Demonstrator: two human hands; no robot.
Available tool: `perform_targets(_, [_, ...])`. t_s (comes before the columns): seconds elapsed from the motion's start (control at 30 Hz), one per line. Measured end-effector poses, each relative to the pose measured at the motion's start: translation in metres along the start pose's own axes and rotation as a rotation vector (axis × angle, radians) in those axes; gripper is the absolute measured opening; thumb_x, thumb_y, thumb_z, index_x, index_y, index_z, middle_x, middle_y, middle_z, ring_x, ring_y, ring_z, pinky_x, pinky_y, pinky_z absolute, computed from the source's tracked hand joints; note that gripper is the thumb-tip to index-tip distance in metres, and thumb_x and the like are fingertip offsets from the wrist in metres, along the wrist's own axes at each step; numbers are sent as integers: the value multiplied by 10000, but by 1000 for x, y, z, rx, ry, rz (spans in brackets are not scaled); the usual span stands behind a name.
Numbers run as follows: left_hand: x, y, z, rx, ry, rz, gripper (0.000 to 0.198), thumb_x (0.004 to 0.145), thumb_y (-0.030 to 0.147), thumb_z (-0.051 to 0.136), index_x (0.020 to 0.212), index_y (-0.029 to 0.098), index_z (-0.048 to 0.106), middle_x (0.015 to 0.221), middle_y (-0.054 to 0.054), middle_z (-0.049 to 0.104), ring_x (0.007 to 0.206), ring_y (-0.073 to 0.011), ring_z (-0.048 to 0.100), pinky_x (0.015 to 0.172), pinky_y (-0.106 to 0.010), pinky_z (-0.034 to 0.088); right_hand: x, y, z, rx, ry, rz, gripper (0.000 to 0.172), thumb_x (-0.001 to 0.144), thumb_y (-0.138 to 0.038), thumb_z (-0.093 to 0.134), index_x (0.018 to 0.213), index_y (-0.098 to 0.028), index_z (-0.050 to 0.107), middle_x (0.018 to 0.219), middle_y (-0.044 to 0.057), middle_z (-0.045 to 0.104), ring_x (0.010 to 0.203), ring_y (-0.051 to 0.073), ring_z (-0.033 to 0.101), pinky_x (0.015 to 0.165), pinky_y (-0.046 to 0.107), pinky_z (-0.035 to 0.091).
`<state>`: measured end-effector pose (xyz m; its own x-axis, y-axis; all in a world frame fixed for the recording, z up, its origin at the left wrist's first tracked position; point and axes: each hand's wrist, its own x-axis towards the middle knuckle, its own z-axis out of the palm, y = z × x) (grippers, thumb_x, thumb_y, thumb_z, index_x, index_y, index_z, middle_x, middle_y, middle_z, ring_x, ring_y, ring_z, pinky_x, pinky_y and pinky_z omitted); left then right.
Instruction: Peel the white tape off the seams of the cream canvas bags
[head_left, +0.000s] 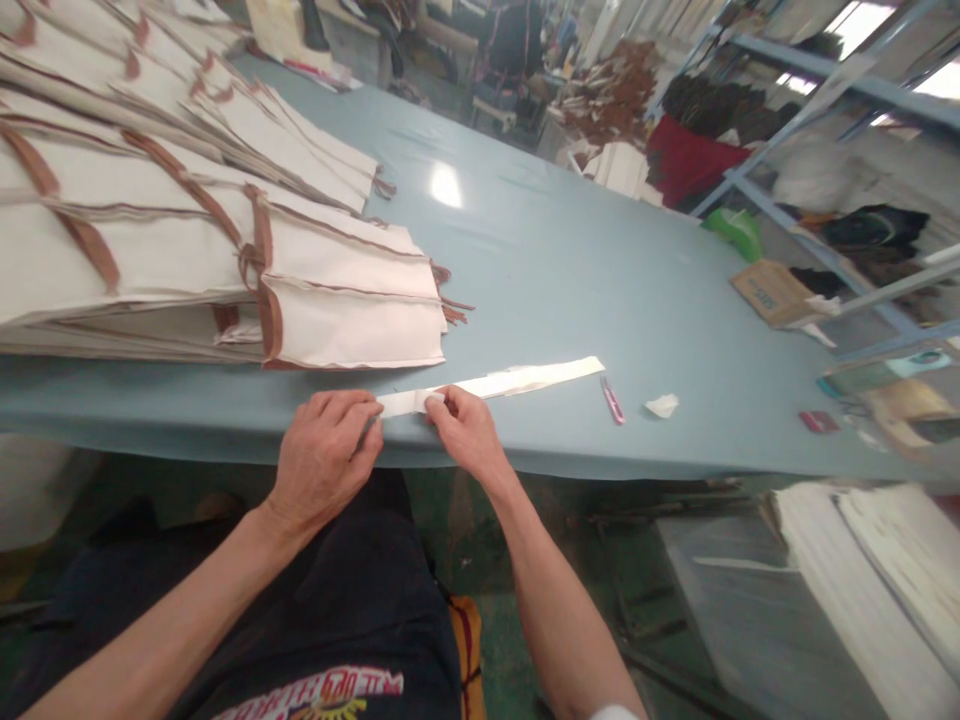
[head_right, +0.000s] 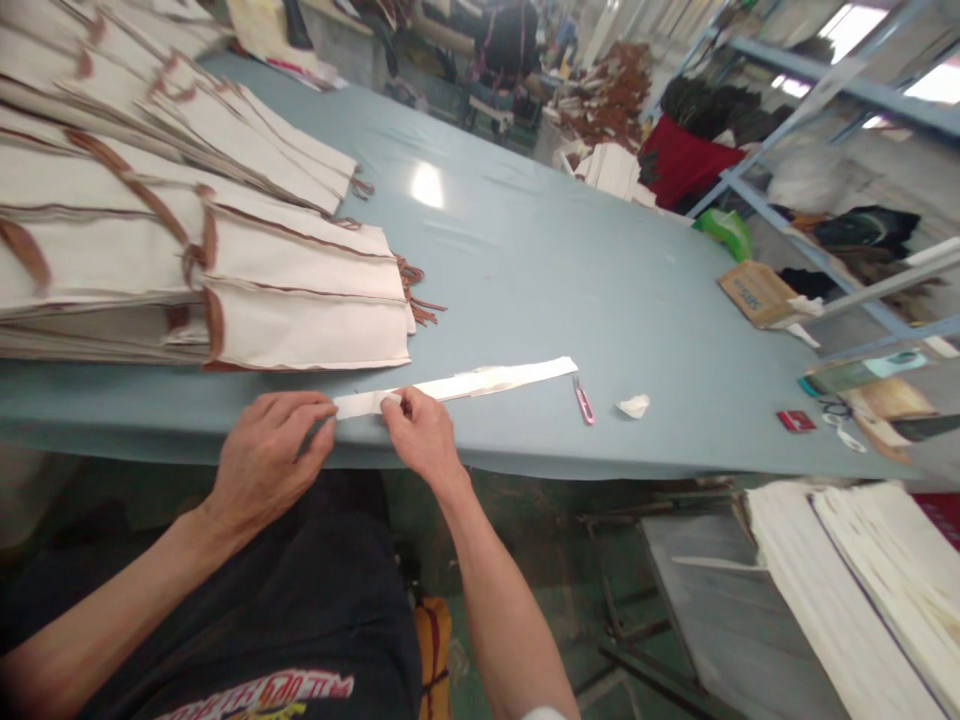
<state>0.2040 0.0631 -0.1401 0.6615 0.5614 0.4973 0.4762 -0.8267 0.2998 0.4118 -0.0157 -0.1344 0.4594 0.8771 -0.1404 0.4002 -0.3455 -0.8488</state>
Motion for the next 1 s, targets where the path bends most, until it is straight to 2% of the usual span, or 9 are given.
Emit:
perform_targets(0.1, [5, 9, -3, 19, 45, -6, 292, 1153, 229, 497, 1262, 150, 757, 1238, -190, 833, 1164, -371, 735, 1014, -505, 549, 1, 5, 0, 131, -29, -2, 218, 1028, -361, 624, 847, -244, 660, 733, -34, 674, 702, 163, 601, 650, 266, 413])
perform_targets(0.2, [15, 22, 6, 19, -29, 54, 342, 1150, 195, 465, 1354, 154, 737, 1308, -173, 817, 1207, -351, 725, 1033, -479, 545, 1, 8, -3, 269, -50, -2, 234, 982, -439, 661, 855, -243, 644, 732, -35, 673, 652, 148, 575, 617, 255, 426])
perform_targets(0.37, [28, 32, 24, 74, -198, 112, 301, 1149, 262, 514, 1084, 194, 800, 1097, -144, 819, 971, -366, 691, 868, -501, 533, 3, 13, -23, 520, -10, 39, 380, 909, -625, 669, 881, -265, 548, 712, -48, 629, 519, 115, 477, 470, 234, 332])
perform_targets(0.43, [30, 33, 24, 107, -236, 111, 293, 1147, 283, 537, 1086, 189, 809, 1080, -153, 807, 959, -379, 669, 847, -512, 520, 6, 16, -33, 601, 40, 53, 412, 870, -636, 698, 871, -275, 500, 696, -62, 603, 489, 99, 430, 435, 221, 265])
perform_targets(0.5, [31, 34, 22, 137, -267, 115, 286, 1140, 290, 566, 1228, 174, 812, 1120, -158, 802, 976, -383, 661, 841, -511, 515, 9, 20, -43, 668, 87, 59, 439, 835, -615, 744, 849, -279, 462, 676, -74, 584, 478, 86, 398, 423, 209, 220])
perform_targets(0.6, [34, 40, 19, 185, -305, 113, 407, 1127, 303, 618, 1497, 187, 741, 1207, -163, 788, 1011, -388, 657, 840, -500, 509, 15, 23, -56, 749, 137, 53, 458, 806, -566, 802, 821, -275, 448, 659, -80, 579, 488, 80, 397, 426, 195, 205])
perform_targets(0.67, [36, 45, 18, 220, -329, 108, 426, 1125, 330, 641, 1520, 210, 745, 1226, -173, 776, 1029, -399, 657, 832, -495, 499, 20, 25, -63, 798, 157, 52, 444, 800, -520, 831, 808, -269, 464, 658, -79, 581, 496, 81, 413, 428, 190, 215])
perform_targets(0.8, [40, 52, 18, 266, -377, 105, 403, 1132, 395, 662, 1466, 213, 795, 1212, -190, 767, 1030, -409, 659, 826, -490, 488, 31, 29, -83, 901, 199, 68, 394, 868, -440, 837, 789, -250, 501, 666, -75, 568, 506, 80, 429, 432, 187, 245])
perform_targets(1.0, [43, 54, 14, 294, -420, 98, 443, 1123, 425, 693, 1499, 206, 776, 1233, -187, 765, 1062, -417, 663, 848, -502, 504, 49, 50, -126, 1051, 296, 120, 393, 1118, -420, 745, 844, -195, 576, 708, -85, 507, 521, 67, 418, 450, 178, 322])
